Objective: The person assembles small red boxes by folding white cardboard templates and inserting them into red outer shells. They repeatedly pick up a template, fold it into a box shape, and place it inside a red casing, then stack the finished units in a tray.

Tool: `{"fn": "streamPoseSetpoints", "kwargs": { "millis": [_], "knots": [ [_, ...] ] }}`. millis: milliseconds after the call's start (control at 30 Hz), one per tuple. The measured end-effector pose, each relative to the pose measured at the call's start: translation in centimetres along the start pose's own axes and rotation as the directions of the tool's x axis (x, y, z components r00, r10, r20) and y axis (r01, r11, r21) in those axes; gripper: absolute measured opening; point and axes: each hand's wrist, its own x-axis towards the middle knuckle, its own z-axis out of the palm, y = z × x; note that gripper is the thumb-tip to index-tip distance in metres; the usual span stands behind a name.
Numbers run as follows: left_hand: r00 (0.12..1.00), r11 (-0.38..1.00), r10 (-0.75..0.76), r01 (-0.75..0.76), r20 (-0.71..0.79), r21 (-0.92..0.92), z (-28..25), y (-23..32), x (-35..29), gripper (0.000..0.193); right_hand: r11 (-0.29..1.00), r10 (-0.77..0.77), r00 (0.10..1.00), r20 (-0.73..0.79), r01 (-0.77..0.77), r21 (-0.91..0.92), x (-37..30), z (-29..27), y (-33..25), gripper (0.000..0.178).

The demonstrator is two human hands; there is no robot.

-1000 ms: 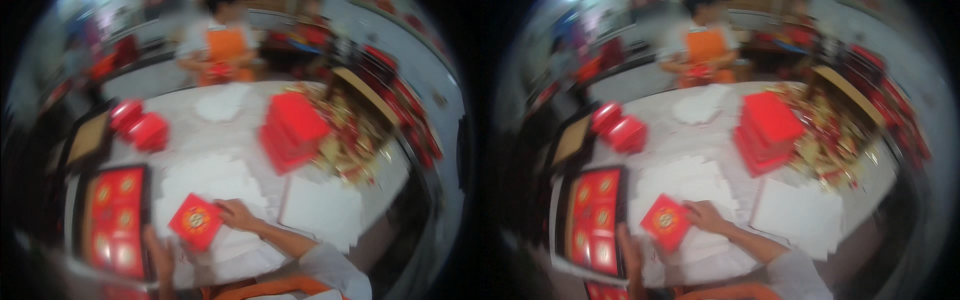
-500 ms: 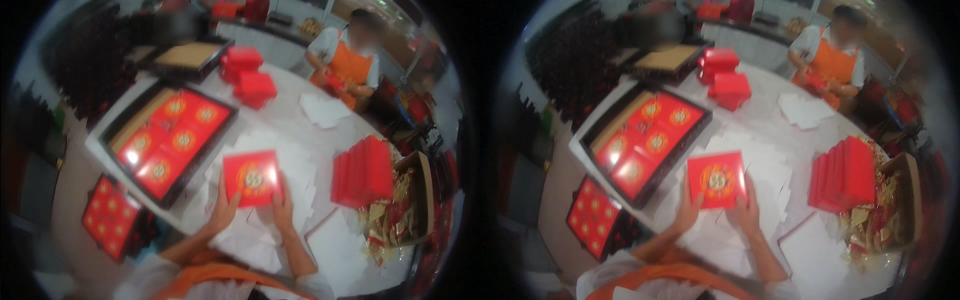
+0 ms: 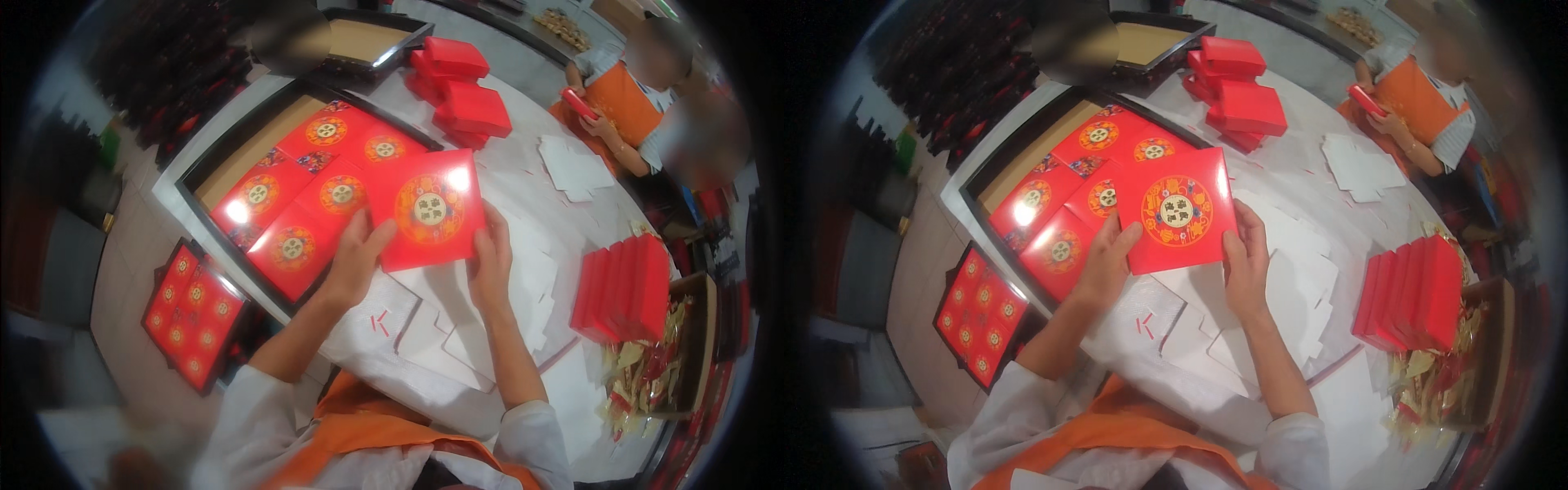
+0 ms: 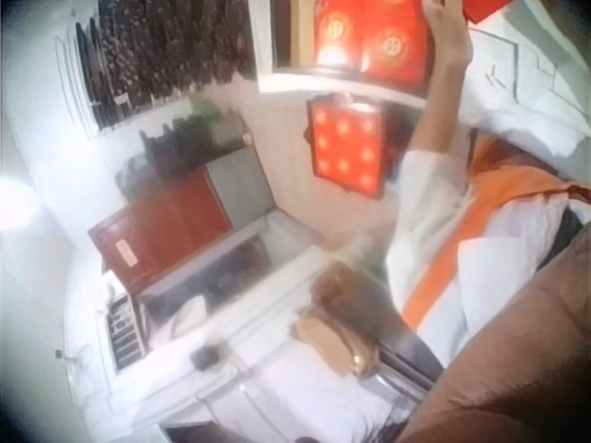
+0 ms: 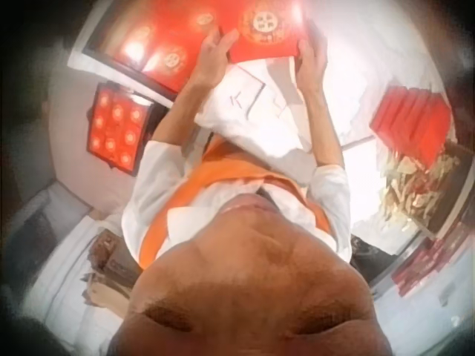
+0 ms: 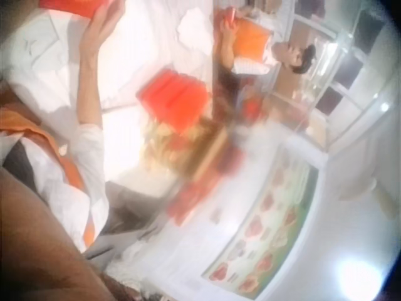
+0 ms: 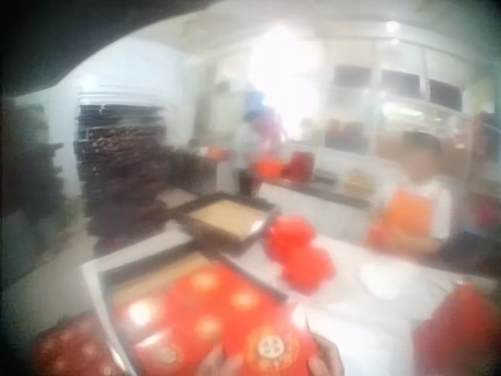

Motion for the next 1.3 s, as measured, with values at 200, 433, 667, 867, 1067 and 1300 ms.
{"fn": "streamPoseSetpoints", "kwargs": {
  "millis": [200, 433, 667, 867, 1067, 1300],
  "knots": [
    [0.997, 0.996, 0.043, -0.038, -0.068, 0.075, -2.6, 1.2, 1.1, 0.049, 0.987, 0.156, 0.987, -0.034, -0.155, 0.040, 3.3, 2.7, 2.8, 0.049],
    [0.897, 0.923, 0.299, -0.184, -0.327, 0.339, -11.2, 5.5, 8.7, 0.056, 0.624, -0.156, 0.970, 0.186, 0.242, -0.743, 6.6, -2.1, 8.2, 0.042],
    [0.536, 0.682, 0.656, -0.117, -0.532, 0.722, -24.4, 7.5, 23.5, 0.072, 0.734, 0.000, 0.999, 0.033, 0.022, -0.679, 6.3, -2.3, 9.6, 0.037],
    [0.631, 0.747, 0.538, -0.048, -0.560, 0.663, -23.2, 3.3, 26.1, 0.076, 0.767, -0.051, 0.999, -0.002, 0.038, -0.640, 6.4, -3.5, 10.1, 0.036],
    [0.654, 0.807, 0.361, 0.138, -0.665, 0.574, -23.7, 2.8, 27.0, 0.079, 0.807, -0.056, 0.998, -0.018, 0.035, -0.589, 6.5, -3.8, 10.3, 0.036],
    [0.809, 0.591, 0.356, 0.193, -0.467, 0.784, -26.1, 0.8, 28.4, 0.053, 0.845, -0.037, 0.999, -0.036, 0.012, -0.535, 6.3, -4.0, 10.9, 0.035]
  ]
}}
